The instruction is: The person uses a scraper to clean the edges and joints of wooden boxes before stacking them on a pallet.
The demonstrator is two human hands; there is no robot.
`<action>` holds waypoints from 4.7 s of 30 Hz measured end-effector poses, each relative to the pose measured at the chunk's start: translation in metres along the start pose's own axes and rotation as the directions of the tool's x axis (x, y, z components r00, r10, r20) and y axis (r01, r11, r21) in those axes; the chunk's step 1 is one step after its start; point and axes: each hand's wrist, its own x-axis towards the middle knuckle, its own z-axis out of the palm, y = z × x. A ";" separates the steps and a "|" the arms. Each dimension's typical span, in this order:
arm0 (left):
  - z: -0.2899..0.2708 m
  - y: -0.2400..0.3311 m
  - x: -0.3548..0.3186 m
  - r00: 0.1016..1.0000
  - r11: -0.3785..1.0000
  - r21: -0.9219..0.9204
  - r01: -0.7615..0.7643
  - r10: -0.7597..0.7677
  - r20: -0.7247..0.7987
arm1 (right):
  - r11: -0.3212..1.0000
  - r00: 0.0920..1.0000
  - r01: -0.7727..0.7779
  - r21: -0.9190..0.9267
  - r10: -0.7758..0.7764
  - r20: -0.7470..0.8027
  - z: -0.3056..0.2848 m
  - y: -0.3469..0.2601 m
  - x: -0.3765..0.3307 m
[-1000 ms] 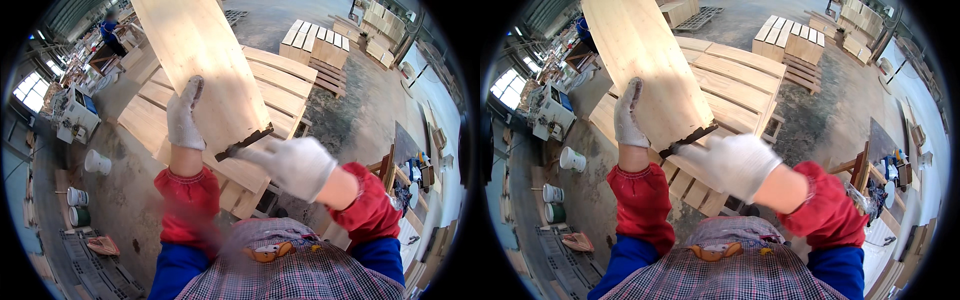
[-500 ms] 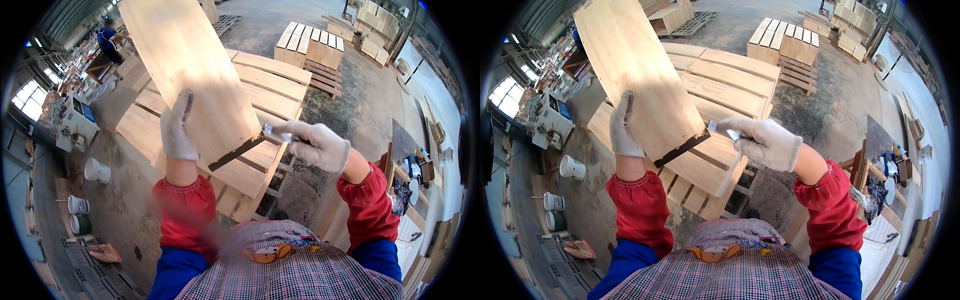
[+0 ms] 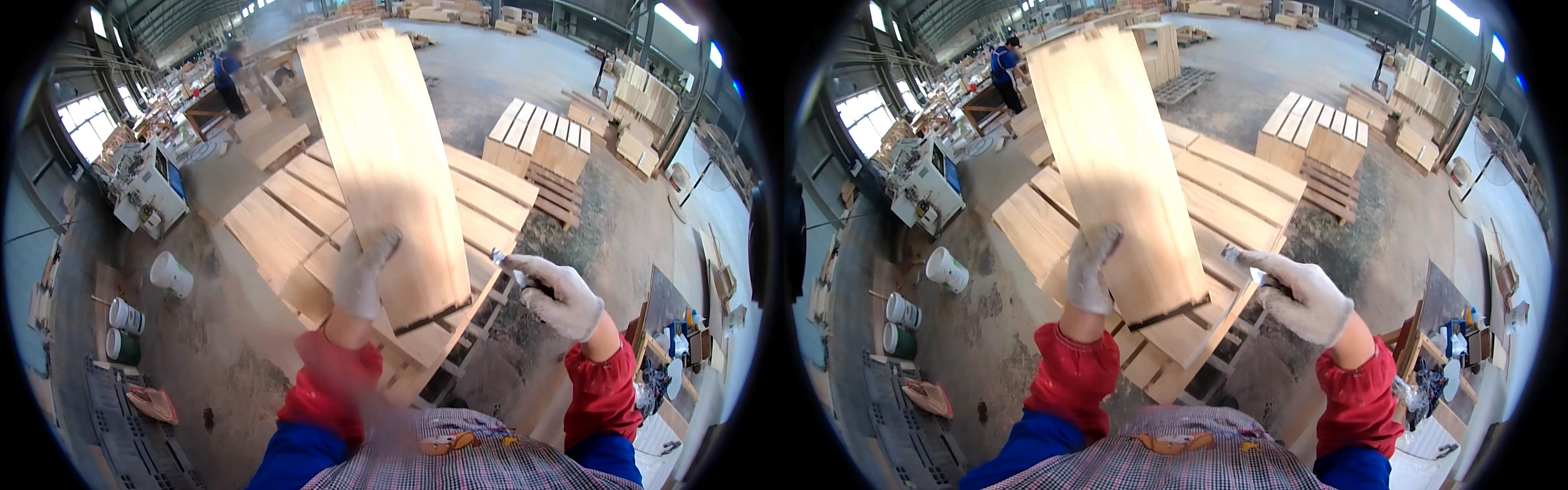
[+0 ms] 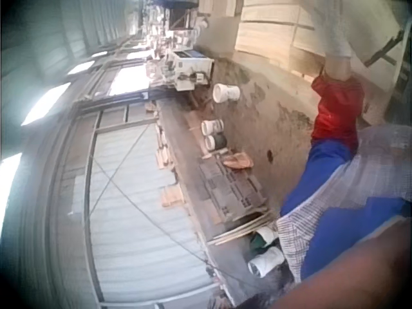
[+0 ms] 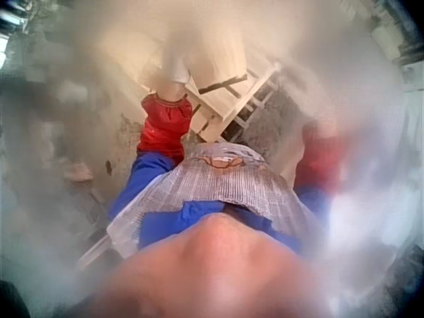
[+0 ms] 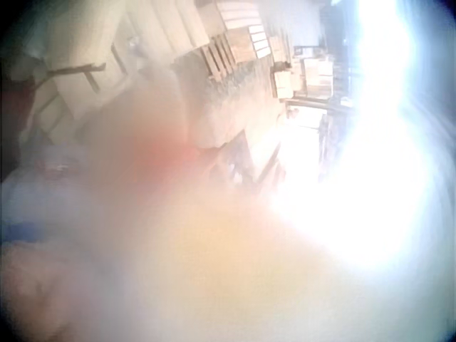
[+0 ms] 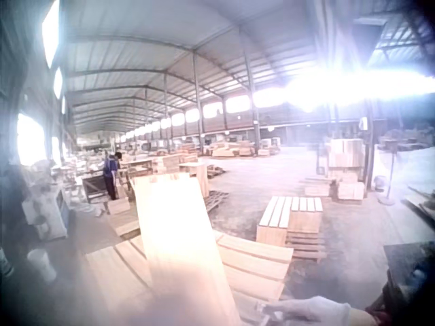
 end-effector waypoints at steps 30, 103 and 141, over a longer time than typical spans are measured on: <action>0.006 -0.041 -0.065 0.986 0.997 0.075 0.031 -0.043 0.163 | 0.889 0.786 0.205 -0.410 -0.400 -0.472 0.088 -0.112 0.060; -0.082 -0.127 -0.189 0.948 0.854 0.473 0.216 -0.300 0.109 | 0.085 0.309 0.329 0.941 0.931 -0.193 0.112 0.080 -0.278; 0.506 -0.487 -0.371 -0.542 0.743 -0.206 -0.637 -0.241 0.805 | 0.358 -0.037 -0.006 0.934 0.933 -0.358 0.028 0.164 -0.634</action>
